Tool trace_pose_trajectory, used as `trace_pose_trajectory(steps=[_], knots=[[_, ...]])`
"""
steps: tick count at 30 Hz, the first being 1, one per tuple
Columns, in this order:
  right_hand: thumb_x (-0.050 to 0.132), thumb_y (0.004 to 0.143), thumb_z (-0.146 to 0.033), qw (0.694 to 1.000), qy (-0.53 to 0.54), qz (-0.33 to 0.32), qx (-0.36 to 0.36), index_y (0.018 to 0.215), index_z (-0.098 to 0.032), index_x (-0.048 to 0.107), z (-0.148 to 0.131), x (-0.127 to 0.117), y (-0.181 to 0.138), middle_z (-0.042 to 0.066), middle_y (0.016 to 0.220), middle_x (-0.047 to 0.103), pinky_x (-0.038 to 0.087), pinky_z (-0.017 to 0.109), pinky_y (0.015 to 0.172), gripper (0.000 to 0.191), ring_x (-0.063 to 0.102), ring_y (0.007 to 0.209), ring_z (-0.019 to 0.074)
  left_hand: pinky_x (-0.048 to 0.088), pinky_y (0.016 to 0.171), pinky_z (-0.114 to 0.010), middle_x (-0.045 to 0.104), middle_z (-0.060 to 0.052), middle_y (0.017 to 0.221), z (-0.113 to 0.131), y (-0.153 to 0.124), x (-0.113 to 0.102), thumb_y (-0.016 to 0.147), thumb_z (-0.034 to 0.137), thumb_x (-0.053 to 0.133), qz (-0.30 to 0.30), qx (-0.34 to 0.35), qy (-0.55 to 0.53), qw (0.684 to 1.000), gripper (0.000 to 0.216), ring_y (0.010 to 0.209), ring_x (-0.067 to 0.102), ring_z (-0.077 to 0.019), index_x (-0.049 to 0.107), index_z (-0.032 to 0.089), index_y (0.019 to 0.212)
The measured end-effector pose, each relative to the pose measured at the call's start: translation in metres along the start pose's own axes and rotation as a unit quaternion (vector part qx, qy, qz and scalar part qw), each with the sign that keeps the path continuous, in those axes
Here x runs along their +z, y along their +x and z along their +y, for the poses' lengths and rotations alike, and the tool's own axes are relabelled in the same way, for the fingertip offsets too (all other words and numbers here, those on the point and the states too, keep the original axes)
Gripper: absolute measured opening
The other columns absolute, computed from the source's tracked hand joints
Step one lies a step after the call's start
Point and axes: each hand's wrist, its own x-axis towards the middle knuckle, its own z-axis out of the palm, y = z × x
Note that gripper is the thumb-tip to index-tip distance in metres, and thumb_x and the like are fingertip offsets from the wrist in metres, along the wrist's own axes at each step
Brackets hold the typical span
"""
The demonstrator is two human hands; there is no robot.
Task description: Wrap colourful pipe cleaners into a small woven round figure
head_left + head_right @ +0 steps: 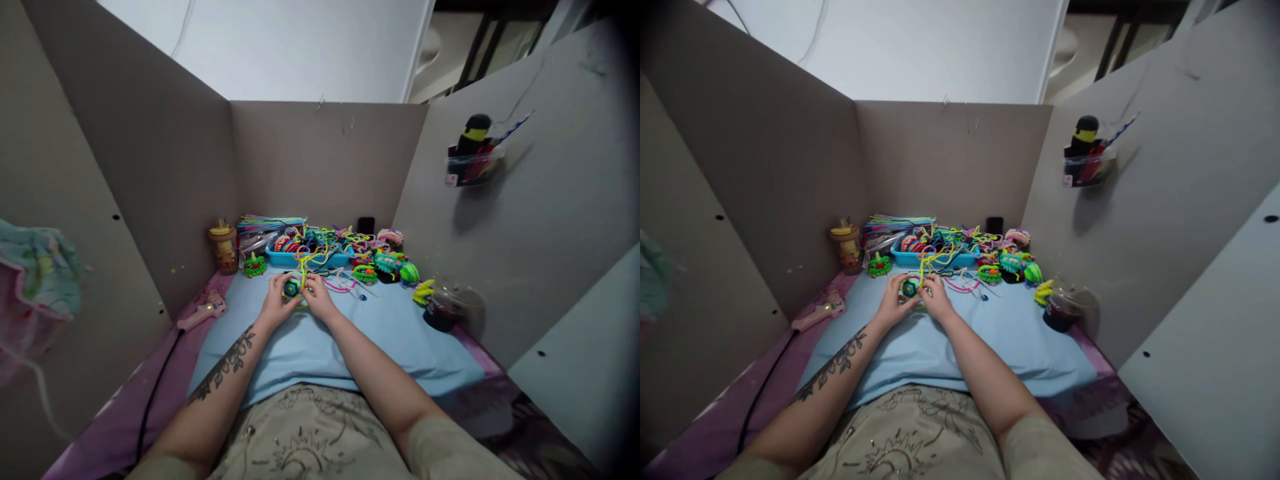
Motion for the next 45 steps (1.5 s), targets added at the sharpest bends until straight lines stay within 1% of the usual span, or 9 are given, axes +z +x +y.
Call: trace_pose_trajectory(steps=[3,9,15,21,26,28,31,38,45], knots=[[0.062,0.078,-0.027,1.000,-0.010,-0.005,-0.005,0.073,-0.021,0.062,0.000,0.000,-0.001,0.009,0.115,0.051,0.044,0.042,0.097,0.008,0.051,0.113,0.0250,0.051,0.089,-0.039,0.046,-0.011,0.127,0.002,0.000,0.001,0.072,0.022,0.069,-0.017,0.036,0.026,0.999,0.055,0.121,0.047,-0.0265,0.048,0.023,0.123],[0.061,0.079,-0.029,0.999,-0.031,-0.009,-0.015,0.071,-0.021,0.061,-0.002,0.000,-0.002,0.007,0.111,0.052,0.043,0.039,0.097,0.012,0.052,0.110,0.0226,0.046,0.097,-0.042,0.049,-0.012,0.129,0.006,-0.003,0.001,0.076,0.021,0.064,-0.017,0.062,0.074,0.995,0.046,0.120,0.049,-0.0246,0.045,0.022,0.118],[0.063,0.078,-0.022,0.997,-0.058,-0.020,-0.041,0.069,-0.020,0.062,-0.011,-0.001,-0.004,0.008,0.108,0.052,0.039,0.041,0.100,0.009,0.051,0.107,0.0233,0.047,0.092,-0.044,0.055,-0.012,0.117,0.004,-0.003,0.002,0.077,0.023,0.061,-0.005,0.049,0.109,0.993,0.041,0.109,0.056,-0.0257,0.048,0.020,0.116],[0.062,0.079,-0.021,0.995,-0.075,-0.016,-0.063,0.072,-0.021,0.064,-0.014,-0.002,-0.007,0.007,0.106,0.052,0.040,0.042,0.098,0.007,0.050,0.106,0.0241,0.049,0.092,-0.040,0.055,-0.009,0.120,0.003,-0.003,0.002,0.075,0.022,0.065,-0.003,0.044,0.112,0.993,0.044,0.110,0.057,-0.0250,0.054,0.024,0.117],[0.062,0.079,-0.021,0.995,-0.070,0.002,-0.074,0.073,-0.021,0.064,-0.015,-0.002,-0.005,0.008,0.103,0.053,0.043,0.041,0.096,0.006,0.053,0.103,0.0239,0.053,0.086,-0.037,0.054,-0.009,0.118,0.002,-0.002,0.001,0.077,0.025,0.064,0.010,0.031,0.105,0.994,0.036,0.107,0.058,-0.0241,0.057,0.023,0.112],[0.060,0.080,-0.021,0.994,-0.069,0.017,-0.078,0.080,-0.022,0.065,-0.017,-0.004,-0.005,0.007,0.102,0.055,0.044,0.041,0.094,0.005,0.054,0.102,0.0233,0.055,0.079,-0.033,0.054,-0.008,0.118,0.000,-0.001,0.001,0.077,0.026,0.065,0.014,0.026,0.096,0.995,0.037,0.105,0.058,-0.0229,0.057,0.024,0.114],[0.055,0.083,-0.021,0.993,-0.072,0.037,-0.090,0.092,-0.023,0.065,-0.020,-0.008,-0.006,0.007,0.100,0.060,0.045,0.041,0.093,0.014,0.055,0.101,0.0236,0.056,0.067,-0.028,0.055,-0.008,0.116,-0.002,0.000,0.000,0.076,0.026,0.066,0.021,0.016,0.083,0.996,0.041,0.099,0.059,-0.0211,0.056,0.024,0.116],[0.054,0.083,-0.015,0.985,-0.096,-0.015,-0.144,0.100,-0.029,0.071,-0.029,-0.011,-0.009,0.005,0.102,0.072,0.042,0.046,0.096,0.028,0.055,0.099,0.0253,0.056,0.063,-0.027,0.058,-0.008,0.114,-0.005,0.001,0.001,0.076,0.028,0.066,0.026,0.009,0.060,0.998,0.041,0.104,0.058,-0.0229,0.056,0.022,0.115],[0.055,0.083,-0.013,0.977,-0.145,-0.014,-0.155,0.102,-0.031,0.073,-0.030,-0.010,-0.009,0.005,0.108,0.069,0.039,0.049,0.099,0.032,0.048,0.106,0.0270,0.055,0.057,-0.025,0.058,-0.009,0.115,-0.004,0.001,0.001,0.074,0.029,0.067,0.033,-0.002,0.032,0.999,0.042,0.102,0.059,-0.0224,0.056,0.021,0.114]])
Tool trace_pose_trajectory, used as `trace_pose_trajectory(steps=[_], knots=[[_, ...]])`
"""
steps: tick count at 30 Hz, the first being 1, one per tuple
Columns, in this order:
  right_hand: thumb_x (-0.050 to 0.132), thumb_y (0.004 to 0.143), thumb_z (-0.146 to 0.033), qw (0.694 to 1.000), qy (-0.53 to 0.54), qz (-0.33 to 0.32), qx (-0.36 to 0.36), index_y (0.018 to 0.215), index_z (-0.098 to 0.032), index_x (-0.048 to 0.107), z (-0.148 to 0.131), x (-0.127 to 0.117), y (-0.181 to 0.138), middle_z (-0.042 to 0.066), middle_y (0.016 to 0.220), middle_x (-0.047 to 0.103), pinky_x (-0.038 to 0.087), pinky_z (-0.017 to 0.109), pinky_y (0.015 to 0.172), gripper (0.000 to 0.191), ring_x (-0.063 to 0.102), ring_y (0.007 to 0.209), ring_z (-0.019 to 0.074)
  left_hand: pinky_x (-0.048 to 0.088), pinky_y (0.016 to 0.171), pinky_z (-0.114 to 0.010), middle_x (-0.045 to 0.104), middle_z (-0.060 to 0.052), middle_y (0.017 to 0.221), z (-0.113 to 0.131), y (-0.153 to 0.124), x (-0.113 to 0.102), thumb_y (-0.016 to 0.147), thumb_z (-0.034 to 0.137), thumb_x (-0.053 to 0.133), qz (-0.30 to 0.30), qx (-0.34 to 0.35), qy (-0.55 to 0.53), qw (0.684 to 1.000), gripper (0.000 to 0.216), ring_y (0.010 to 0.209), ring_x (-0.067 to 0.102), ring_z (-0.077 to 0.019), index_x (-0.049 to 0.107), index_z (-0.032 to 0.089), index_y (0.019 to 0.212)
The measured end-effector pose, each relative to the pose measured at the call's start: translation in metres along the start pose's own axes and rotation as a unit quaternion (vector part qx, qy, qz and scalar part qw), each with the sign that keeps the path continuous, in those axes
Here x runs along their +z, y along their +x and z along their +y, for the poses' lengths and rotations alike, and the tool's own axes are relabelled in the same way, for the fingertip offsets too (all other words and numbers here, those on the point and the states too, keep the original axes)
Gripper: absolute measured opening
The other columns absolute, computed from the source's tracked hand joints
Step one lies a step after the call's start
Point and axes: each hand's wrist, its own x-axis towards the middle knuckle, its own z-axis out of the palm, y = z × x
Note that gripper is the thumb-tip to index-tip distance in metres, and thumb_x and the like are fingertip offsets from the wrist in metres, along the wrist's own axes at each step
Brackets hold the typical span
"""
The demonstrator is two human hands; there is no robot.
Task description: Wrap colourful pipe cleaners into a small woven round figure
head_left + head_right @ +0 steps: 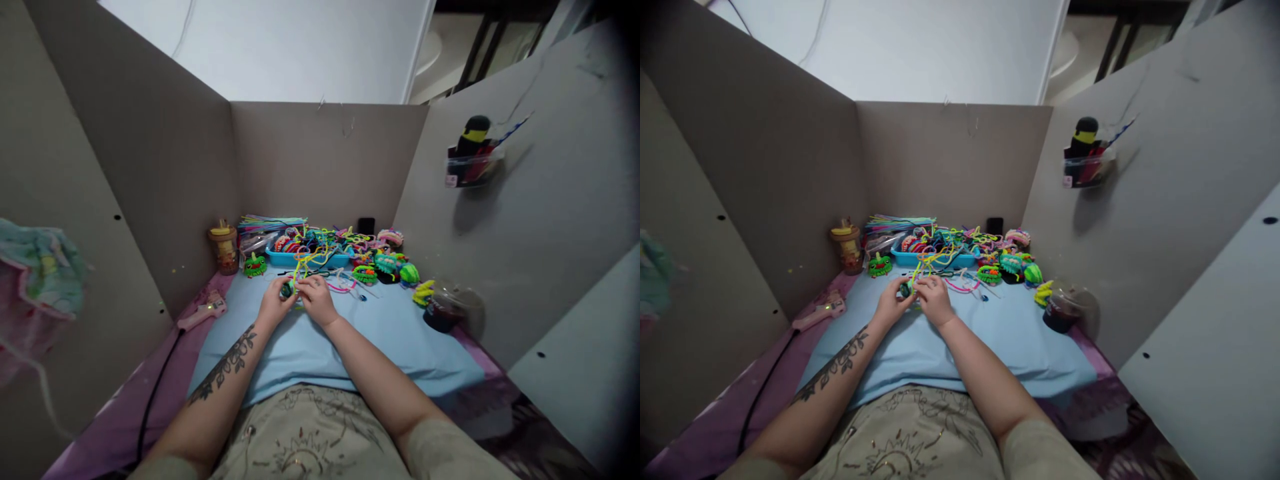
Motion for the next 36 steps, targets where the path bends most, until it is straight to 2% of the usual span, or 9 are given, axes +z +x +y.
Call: trace_pose_trajectory(steps=[4,9,14,20,23,27,30,33,36], knots=[[0.056,0.081,-0.011,0.999,-0.032,0.015,0.006,0.099,-0.029,0.074,-0.002,-0.002,0.000,0.009,0.112,0.061,0.035,0.050,0.102,0.031,0.041,0.112,0.0291,0.057,0.063,-0.028,0.059,-0.010,0.116,-0.001,0.001,0.001,0.073,0.030,0.068,0.000,-0.012,-0.014,1.000,0.043,0.102,0.059,-0.0232,0.057,0.020,0.114],[0.059,0.080,-0.013,0.999,-0.051,0.016,0.008,0.090,-0.028,0.074,-0.006,-0.004,0.002,0.009,0.112,0.057,0.034,0.050,0.103,0.024,0.039,0.114,0.0294,0.057,0.074,-0.034,0.063,-0.008,0.110,-0.001,0.003,0.001,0.071,0.032,0.071,-0.020,-0.025,-0.037,0.999,0.044,0.092,0.063,-0.0197,0.057,0.019,0.112],[0.056,0.081,-0.013,0.999,-0.053,0.010,0.008,0.078,-0.025,0.071,-0.006,-0.003,0.002,0.009,0.112,0.057,0.034,0.050,0.104,0.020,0.039,0.114,0.0286,0.057,0.074,-0.034,0.062,-0.009,0.112,0.000,0.003,0.002,0.071,0.034,0.072,-0.035,-0.027,-0.054,0.998,0.046,0.095,0.062,-0.0203,0.058,0.019,0.112],[0.054,0.079,-0.010,0.998,-0.058,-0.002,0.006,0.074,-0.022,0.067,-0.003,0.001,0.001,0.010,0.121,0.053,0.029,0.052,0.109,0.019,0.031,0.126,0.0302,0.059,0.063,-0.030,0.057,-0.011,0.120,0.002,0.002,0.001,0.069,0.034,0.073,-0.043,-0.027,-0.073,0.996,0.048,0.105,0.058,-0.0241,0.060,0.021,0.112],[0.054,0.080,-0.010,0.998,-0.062,-0.002,0.003,0.076,-0.021,0.068,-0.003,0.000,0.000,0.010,0.126,0.050,0.027,0.053,0.110,0.018,0.027,0.130,0.0302,0.058,0.063,-0.030,0.058,-0.011,0.120,0.001,0.002,0.000,0.067,0.033,0.074,-0.038,-0.032,-0.073,0.996,0.048,0.106,0.058,-0.0250,0.060,0.020,0.112],[0.054,0.080,-0.010,0.996,-0.074,0.041,-0.010,0.092,-0.020,0.069,-0.004,-0.002,-0.001,0.011,0.123,0.052,0.031,0.049,0.109,0.022,0.034,0.126,0.0277,0.056,0.078,-0.034,0.063,-0.009,0.114,-0.003,0.006,0.000,0.067,0.032,0.074,-0.014,-0.048,-0.072,0.996,0.048,0.103,0.061,-0.0235,0.060,0.020,0.111],[0.057,0.081,-0.014,0.994,-0.085,0.069,-0.020,0.090,-0.022,0.072,-0.004,-0.004,-0.001,0.010,0.125,0.052,0.032,0.048,0.109,0.019,0.037,0.124,0.0271,0.055,0.081,-0.035,0.064,-0.008,0.110,-0.008,0.009,-0.001,0.070,0.034,0.072,0.009,-0.069,-0.083,0.994,0.045,0.099,0.063,-0.0220,0.058,0.019,0.111],[0.059,0.083,-0.017,0.991,-0.110,0.059,-0.046,0.086,-0.023,0.075,-0.005,-0.003,-0.001,0.007,0.139,0.047,0.030,0.047,0.110,0.018,0.031,0.130,0.0282,0.054,0.080,-0.033,0.064,-0.008,0.108,-0.010,0.010,0.000,0.071,0.036,0.071,0.021,-0.085,-0.097,0.991,0.044,0.100,0.063,-0.0221,0.057,0.019,0.108],[0.058,0.084,-0.018,0.990,-0.130,0.015,-0.043,0.097,-0.024,0.075,-0.005,0.000,-0.002,0.006,0.149,0.038,0.028,0.049,0.110,0.022,0.024,0.136,0.0300,0.053,0.082,-0.032,0.064,-0.008,0.109,-0.009,0.010,0.001,0.070,0.035,0.072,0.019,-0.087,-0.111,0.990,0.044,0.104,0.062,-0.0223,0.056,0.019,0.108]])
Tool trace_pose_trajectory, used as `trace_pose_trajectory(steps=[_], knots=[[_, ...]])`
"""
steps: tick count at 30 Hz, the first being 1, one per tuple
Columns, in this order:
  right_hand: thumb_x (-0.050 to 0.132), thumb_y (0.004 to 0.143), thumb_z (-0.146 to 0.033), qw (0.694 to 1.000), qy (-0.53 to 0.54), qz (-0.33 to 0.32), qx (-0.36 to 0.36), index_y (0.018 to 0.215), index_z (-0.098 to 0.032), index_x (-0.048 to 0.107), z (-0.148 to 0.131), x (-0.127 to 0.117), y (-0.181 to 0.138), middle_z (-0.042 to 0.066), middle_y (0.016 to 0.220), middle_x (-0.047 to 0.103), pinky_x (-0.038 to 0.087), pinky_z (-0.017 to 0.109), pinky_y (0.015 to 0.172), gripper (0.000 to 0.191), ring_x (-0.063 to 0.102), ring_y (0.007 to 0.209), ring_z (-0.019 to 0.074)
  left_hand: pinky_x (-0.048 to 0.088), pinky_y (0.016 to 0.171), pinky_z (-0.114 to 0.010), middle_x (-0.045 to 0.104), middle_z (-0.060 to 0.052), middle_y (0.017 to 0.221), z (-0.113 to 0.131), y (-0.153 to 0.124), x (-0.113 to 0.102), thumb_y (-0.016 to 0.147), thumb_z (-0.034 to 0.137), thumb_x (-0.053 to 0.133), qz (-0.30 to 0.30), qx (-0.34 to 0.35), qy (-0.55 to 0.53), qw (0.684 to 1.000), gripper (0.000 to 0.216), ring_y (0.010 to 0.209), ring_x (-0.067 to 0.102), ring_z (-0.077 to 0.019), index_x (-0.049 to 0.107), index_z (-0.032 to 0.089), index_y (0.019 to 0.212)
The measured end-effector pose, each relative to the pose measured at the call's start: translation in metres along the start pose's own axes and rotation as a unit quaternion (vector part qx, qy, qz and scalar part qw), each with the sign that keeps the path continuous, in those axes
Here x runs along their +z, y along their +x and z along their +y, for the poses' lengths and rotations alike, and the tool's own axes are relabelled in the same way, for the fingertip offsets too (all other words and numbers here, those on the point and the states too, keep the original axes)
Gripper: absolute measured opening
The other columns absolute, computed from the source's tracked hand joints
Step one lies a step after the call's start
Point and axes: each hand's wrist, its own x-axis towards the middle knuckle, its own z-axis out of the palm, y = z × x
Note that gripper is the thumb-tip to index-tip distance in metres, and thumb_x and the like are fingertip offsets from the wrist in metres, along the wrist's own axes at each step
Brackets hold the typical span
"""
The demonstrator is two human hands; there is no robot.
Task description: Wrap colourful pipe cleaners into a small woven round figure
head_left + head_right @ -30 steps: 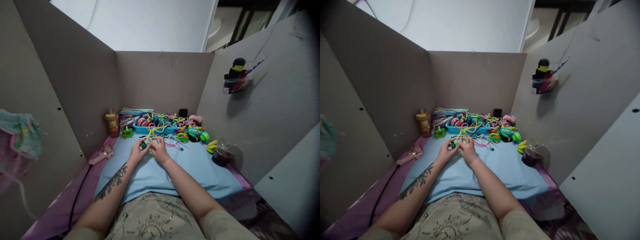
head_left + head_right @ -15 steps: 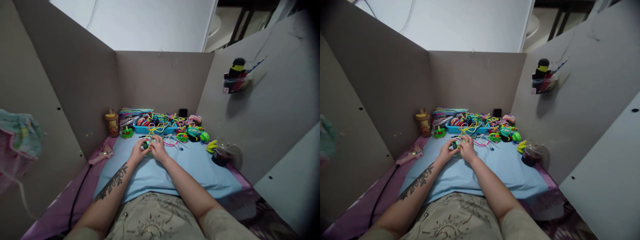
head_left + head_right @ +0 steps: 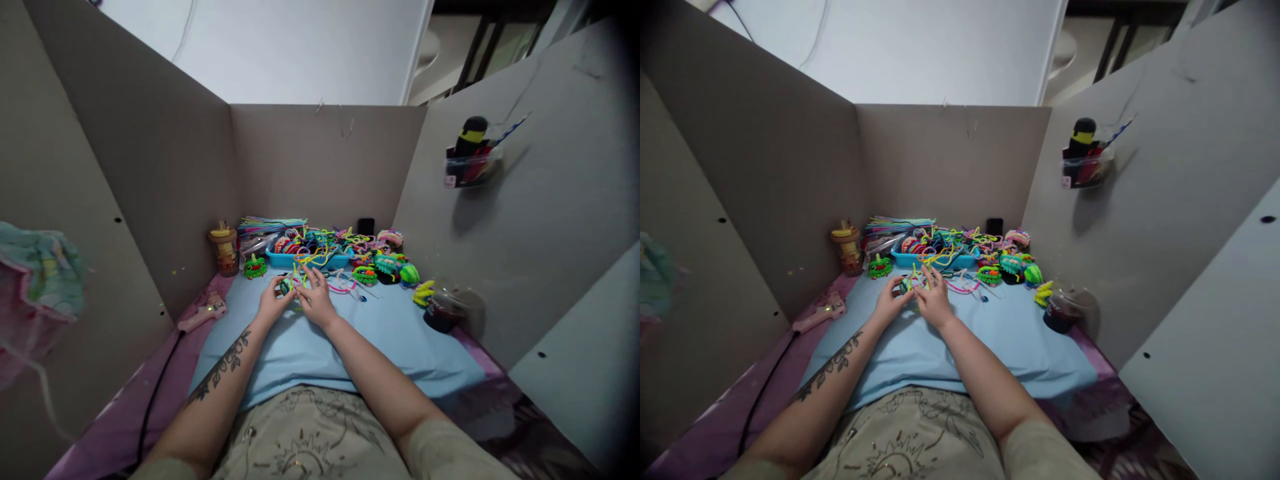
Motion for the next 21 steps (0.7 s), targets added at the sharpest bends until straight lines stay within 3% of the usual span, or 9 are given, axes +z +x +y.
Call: trace_pose_trajectory(steps=[5,9,12,15,21], knots=[[0.053,0.084,-0.013,0.998,0.008,-0.052,0.032,0.117,-0.028,0.067,0.0018,0.0065,-0.0006,0.003,0.156,0.025,0.025,0.053,0.112,0.039,0.016,0.141,0.0319,0.054,0.077,-0.030,0.066,-0.009,0.109,0.0026,-0.0007,0.0009,0.072,0.037,0.070,-0.020,-0.001,-0.020,1.000,0.044,0.105,0.063,-0.0230,0.056,0.018,0.108],[0.052,0.083,-0.011,0.998,0.024,-0.054,0.037,0.112,-0.027,0.069,0.0022,0.0079,-0.0011,0.003,0.156,0.023,0.024,0.052,0.113,0.037,0.014,0.142,0.0319,0.056,0.074,-0.030,0.068,-0.009,0.108,0.0024,-0.0010,0.0009,0.071,0.039,0.071,-0.043,0.011,-0.023,0.999,0.048,0.099,0.065,-0.0223,0.057,0.018,0.111],[0.054,0.082,-0.011,0.998,0.023,-0.038,0.036,0.104,-0.022,0.070,0.0010,0.0081,-0.0018,0.007,0.153,0.026,0.024,0.053,0.114,0.030,0.016,0.141,0.0320,0.056,0.076,-0.031,0.066,-0.008,0.108,0.0020,-0.0018,0.0007,0.070,0.036,0.072,-0.033,0.024,0.001,0.999,0.046,0.094,0.065,-0.0200,0.058,0.018,0.110],[0.055,0.080,-0.010,0.999,0.027,-0.019,0.037,0.097,-0.020,0.070,0.0016,0.0092,-0.0020,0.010,0.148,0.033,0.027,0.052,0.113,0.025,0.022,0.138,0.0311,0.056,0.067,-0.029,0.061,-0.008,0.110,0.0034,-0.0040,-0.0001,0.071,0.033,0.071,-0.009,0.040,0.039,0.998,0.044,0.095,0.062,-0.0206,0.058,0.019,0.110],[0.060,0.080,-0.011,0.998,0.039,0.035,0.035,0.083,-0.021,0.072,0.0048,0.0097,-0.0019,0.011,0.121,0.052,0.039,0.048,0.103,0.016,0.041,0.118,0.0279,0.056,0.066,-0.027,0.054,-0.010,0.118,0.0079,-0.0086,-0.0022,0.075,0.032,0.069,-0.003,0.077,0.093,0.993,0.041,0.104,0.057,-0.0218,0.057,0.022,0.113]])
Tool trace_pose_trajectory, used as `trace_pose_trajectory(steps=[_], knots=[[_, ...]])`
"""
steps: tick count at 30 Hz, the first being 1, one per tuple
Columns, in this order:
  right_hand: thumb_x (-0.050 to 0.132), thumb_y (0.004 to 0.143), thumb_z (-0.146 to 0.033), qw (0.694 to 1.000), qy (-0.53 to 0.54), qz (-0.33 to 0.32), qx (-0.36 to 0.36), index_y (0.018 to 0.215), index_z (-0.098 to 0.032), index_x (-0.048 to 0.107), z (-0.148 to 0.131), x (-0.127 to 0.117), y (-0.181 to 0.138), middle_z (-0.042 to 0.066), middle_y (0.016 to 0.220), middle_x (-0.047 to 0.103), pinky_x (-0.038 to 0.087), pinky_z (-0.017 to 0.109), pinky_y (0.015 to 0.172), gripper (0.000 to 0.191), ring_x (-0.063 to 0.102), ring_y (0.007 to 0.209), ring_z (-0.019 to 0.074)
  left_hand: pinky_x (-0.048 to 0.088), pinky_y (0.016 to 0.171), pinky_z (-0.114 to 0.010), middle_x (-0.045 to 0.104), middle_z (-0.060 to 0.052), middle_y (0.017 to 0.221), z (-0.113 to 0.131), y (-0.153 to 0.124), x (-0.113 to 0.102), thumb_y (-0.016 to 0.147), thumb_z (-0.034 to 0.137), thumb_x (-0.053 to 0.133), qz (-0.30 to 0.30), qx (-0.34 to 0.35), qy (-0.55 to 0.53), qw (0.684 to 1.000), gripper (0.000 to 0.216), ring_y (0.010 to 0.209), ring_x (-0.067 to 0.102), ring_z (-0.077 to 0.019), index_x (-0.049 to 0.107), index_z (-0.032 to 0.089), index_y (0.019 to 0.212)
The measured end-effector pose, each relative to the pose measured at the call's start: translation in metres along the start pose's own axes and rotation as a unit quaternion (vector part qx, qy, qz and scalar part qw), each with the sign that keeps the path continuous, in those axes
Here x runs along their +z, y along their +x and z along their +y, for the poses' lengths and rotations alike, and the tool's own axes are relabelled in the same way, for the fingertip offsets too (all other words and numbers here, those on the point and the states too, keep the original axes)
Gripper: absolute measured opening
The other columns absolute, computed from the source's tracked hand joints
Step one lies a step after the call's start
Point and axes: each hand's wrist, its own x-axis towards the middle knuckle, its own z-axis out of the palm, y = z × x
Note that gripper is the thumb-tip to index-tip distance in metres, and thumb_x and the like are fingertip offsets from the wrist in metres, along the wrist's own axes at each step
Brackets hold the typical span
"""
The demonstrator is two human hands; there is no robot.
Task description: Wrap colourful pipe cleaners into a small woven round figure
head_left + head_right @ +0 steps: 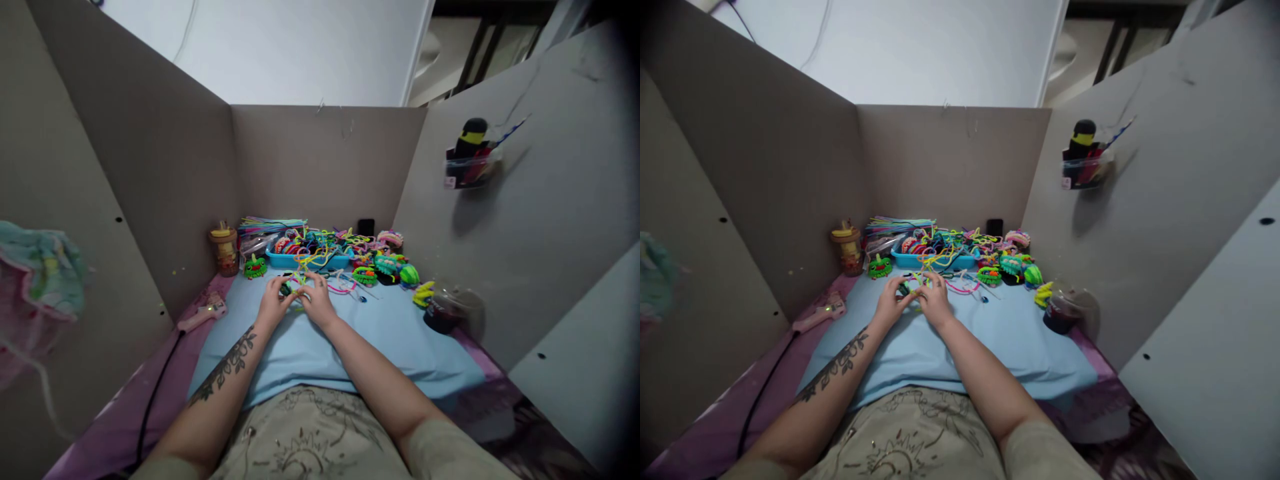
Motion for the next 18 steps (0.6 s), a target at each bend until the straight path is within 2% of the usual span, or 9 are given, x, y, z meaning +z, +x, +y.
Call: trace_pose_trajectory(steps=[5,8,11,14,18], knots=[[0.058,0.083,-0.012,1.000,0.008,-0.010,-0.006,0.086,-0.022,0.072,-0.003,-0.001,0.000,0.011,0.094,0.059,0.046,0.044,0.088,0.018,0.048,0.096,0.0262,0.054,0.068,-0.030,0.056,-0.010,0.112,-0.006,0.002,0.000,0.074,0.032,0.070,0.010,0.001,0.030,0.999,0.041,0.100,0.057,-0.0227,0.057,0.021,0.111],[0.054,0.082,-0.008,0.999,0.034,-0.025,-0.018,0.086,-0.021,0.071,-0.003,0.000,0.000,0.009,0.093,0.062,0.048,0.040,0.086,0.021,0.053,0.093,0.0238,0.052,0.076,-0.035,0.059,-0.007,0.100,-0.012,0.005,0.001,0.067,0.032,0.075,0.023,-0.009,0.042,0.999,0.042,0.093,0.058,-0.0224,0.058,0.019,0.103],[0.053,0.082,-0.007,0.997,0.061,-0.041,-0.020,0.085,-0.020,0.069,-0.002,0.001,0.001,0.008,0.094,0.066,0.048,0.037,0.089,0.021,0.057,0.094,0.0222,0.049,0.076,-0.035,0.058,-0.003,0.088,-0.015,0.007,0.002,0.062,0.035,0.078,0.030,-0.023,0.047,0.998,0.041,0.085,0.058,-0.0207,0.057,0.019,0.094],[0.052,0.082,-0.010,0.995,0.080,-0.052,0.002,0.086,-0.020,0.068,-0.001,0.001,0.000,0.007,0.090,0.068,0.048,0.035,0.087,0.019,0.060,0.091,0.0214,0.048,0.074,-0.032,0.057,0.000,0.082,-0.013,0.007,0.001,0.061,0.036,0.077,0.031,-0.033,0.043,0.998,0.040,0.080,0.057,-0.0189,0.056,0.020,0.090],[0.050,0.083,-0.014,0.991,0.104,-0.060,0.059,0.087,-0.021,0.066,-0.002,0.000,-0.002,0.003,0.079,0.069,0.048,0.028,0.071,0.018,0.061,0.074,0.0177,0.046,0.069,-0.029,0.057,0.000,0.081,-0.010,0.007,0.001,0.062,0.037,0.077,0.023,-0.038,0.029,0.999,0.039,0.075,0.056,-0.0167,0.056,0.019,0.089]])
